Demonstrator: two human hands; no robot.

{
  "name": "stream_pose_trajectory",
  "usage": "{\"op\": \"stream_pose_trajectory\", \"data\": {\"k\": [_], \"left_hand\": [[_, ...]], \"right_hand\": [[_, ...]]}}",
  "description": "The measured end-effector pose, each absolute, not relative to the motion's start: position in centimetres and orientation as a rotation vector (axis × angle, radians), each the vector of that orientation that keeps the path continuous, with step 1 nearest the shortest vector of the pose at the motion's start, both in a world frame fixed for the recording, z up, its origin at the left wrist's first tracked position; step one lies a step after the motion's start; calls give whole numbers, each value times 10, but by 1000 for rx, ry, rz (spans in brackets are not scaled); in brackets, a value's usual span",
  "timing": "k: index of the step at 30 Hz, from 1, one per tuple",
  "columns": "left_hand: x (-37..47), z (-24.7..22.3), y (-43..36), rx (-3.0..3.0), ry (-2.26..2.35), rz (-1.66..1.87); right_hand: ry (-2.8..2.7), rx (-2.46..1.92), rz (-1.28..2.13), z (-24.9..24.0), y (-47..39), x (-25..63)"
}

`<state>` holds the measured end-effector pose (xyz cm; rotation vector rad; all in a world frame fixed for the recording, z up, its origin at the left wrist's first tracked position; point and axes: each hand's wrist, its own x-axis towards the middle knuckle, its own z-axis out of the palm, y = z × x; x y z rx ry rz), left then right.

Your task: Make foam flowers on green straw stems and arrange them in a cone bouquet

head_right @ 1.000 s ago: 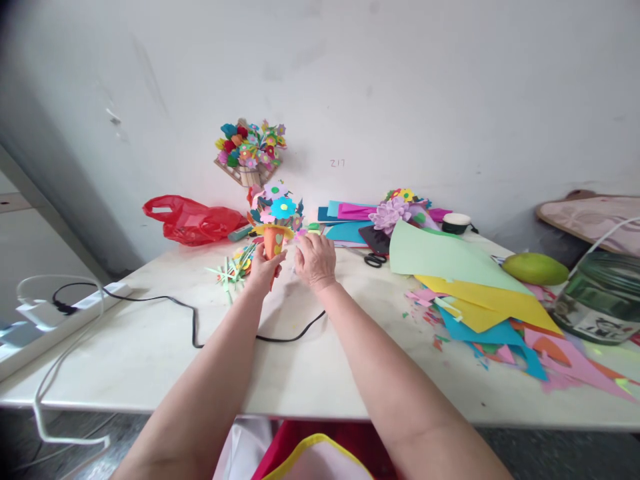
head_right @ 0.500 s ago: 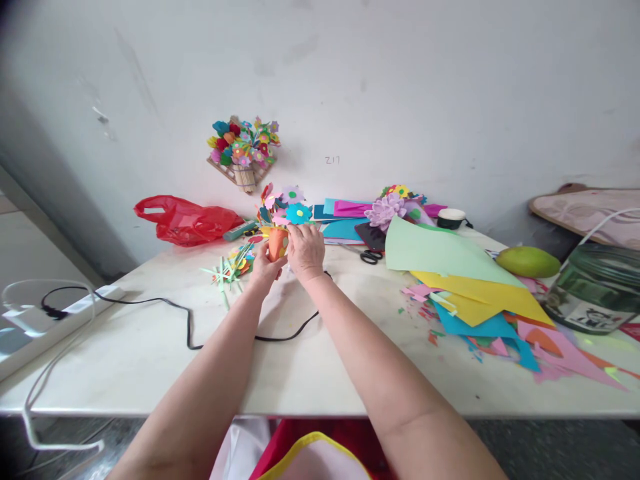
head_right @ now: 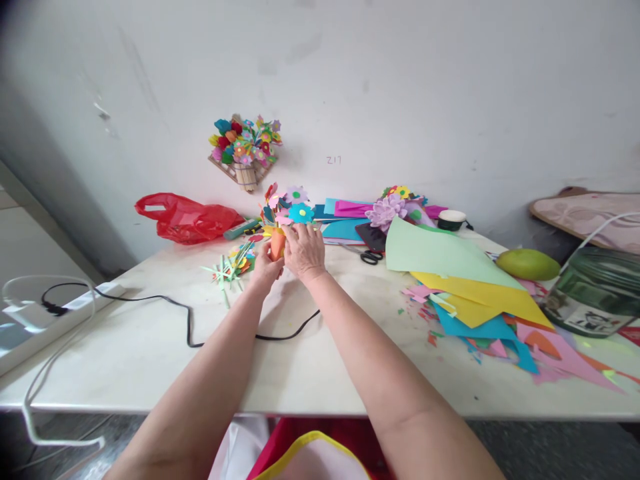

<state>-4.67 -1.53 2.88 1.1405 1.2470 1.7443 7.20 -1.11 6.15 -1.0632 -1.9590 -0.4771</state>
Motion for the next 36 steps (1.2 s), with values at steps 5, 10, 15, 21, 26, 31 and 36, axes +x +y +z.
{"op": "stream_pose_trajectory", "data": {"k": [5,10,15,21,26,31,36], "left_hand": [[-46,28,-15,1187,1281,1743],[-45,29,-17,1309,1303,1693],[-45,32,-21,1263,1204,1677],[-48,36,-23,1186,1053,1677],[-46,40,-26,1172,982,1667],[-45,41,-25,1090,997,1680],[-47,42,-26,1051,1006,1685]], "right_hand": [[-2009,-1090,-504,63,-9,74],[-2027,-1068,-531,62,-7,76],[-2041,-1061,-546,64,-11,76],[-2060,-1073,-528,64,-15,74],[-2043,-1025,-520,64,-17,70],[-2046,-977,-535,66,-22,66],[-2064,-967,-534,67,-26,64]]}}
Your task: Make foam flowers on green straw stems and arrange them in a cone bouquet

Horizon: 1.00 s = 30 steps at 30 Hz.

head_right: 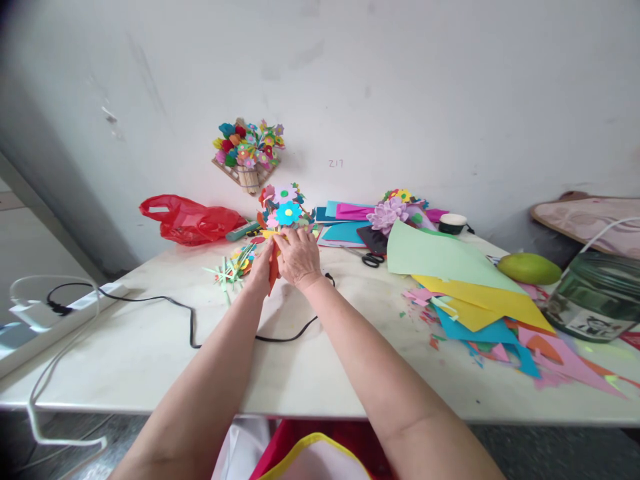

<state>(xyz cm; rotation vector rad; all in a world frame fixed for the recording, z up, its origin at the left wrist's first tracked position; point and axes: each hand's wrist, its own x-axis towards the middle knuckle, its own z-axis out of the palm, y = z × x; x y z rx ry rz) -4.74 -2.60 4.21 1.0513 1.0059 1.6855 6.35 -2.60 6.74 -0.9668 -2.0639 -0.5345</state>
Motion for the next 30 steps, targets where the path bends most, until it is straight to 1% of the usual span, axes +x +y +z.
{"op": "stream_pose_trajectory", "data": {"k": [6,13,21,30], "left_hand": [[-52,43,-27,990,960,1688],[-57,48,-31,860,776,1511],[-58,50,-35,719,664,1379],[-60,46,-33,707,622,1313]], "right_hand": [[-1930,-959,-472,64,-28,69],[-1716,-961,-359,57,-17,77],[-1759,-967,-341,56,-14,76],[-1833,-925,-367,53,-10,72]]}}
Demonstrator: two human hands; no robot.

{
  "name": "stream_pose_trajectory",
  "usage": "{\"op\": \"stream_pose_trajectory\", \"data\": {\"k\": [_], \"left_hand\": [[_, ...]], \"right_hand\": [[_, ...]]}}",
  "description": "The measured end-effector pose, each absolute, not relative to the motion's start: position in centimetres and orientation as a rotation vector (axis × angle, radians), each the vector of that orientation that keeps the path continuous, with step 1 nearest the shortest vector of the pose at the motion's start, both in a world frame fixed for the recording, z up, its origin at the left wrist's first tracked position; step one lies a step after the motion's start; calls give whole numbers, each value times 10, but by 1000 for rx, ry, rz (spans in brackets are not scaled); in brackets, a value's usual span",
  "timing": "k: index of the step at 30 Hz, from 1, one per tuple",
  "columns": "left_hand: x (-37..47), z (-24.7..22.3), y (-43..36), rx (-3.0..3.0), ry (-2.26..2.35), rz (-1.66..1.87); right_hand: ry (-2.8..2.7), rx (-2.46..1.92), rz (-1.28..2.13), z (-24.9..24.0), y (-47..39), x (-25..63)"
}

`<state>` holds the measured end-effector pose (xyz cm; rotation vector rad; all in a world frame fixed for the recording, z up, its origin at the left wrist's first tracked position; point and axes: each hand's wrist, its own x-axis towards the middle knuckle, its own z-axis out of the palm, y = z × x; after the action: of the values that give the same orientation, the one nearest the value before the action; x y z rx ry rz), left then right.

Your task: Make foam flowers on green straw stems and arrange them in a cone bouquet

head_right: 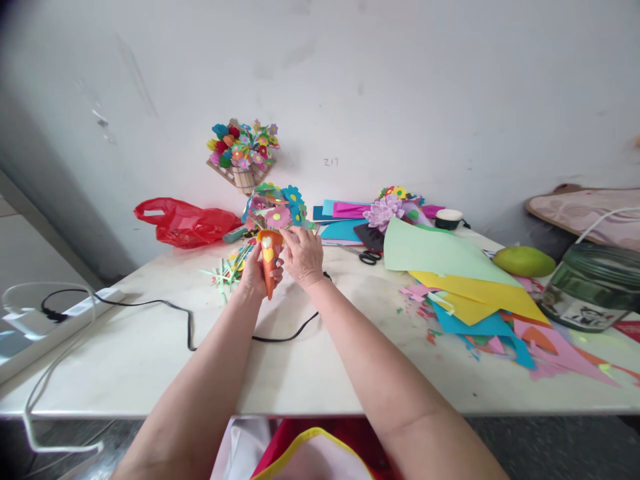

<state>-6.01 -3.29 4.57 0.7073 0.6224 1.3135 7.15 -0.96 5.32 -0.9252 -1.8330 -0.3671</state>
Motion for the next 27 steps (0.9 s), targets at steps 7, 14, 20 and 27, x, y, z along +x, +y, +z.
{"op": "stream_pose_trajectory", "data": {"k": [7,14,20,27], "left_hand": [[-62,46,-34,671,587,1263],[-63,45,-34,693,572,1235],[-65,41,-31,683,515,1231],[-61,44,-33,605,523,1273]], "right_hand": [[-1842,-923,-391,54,-10,74],[-1911,-933,-470,50,-9,75],[-1967,-944,-492,48,-12,74],[-2019,-900,-499,44,-19,68]]}}
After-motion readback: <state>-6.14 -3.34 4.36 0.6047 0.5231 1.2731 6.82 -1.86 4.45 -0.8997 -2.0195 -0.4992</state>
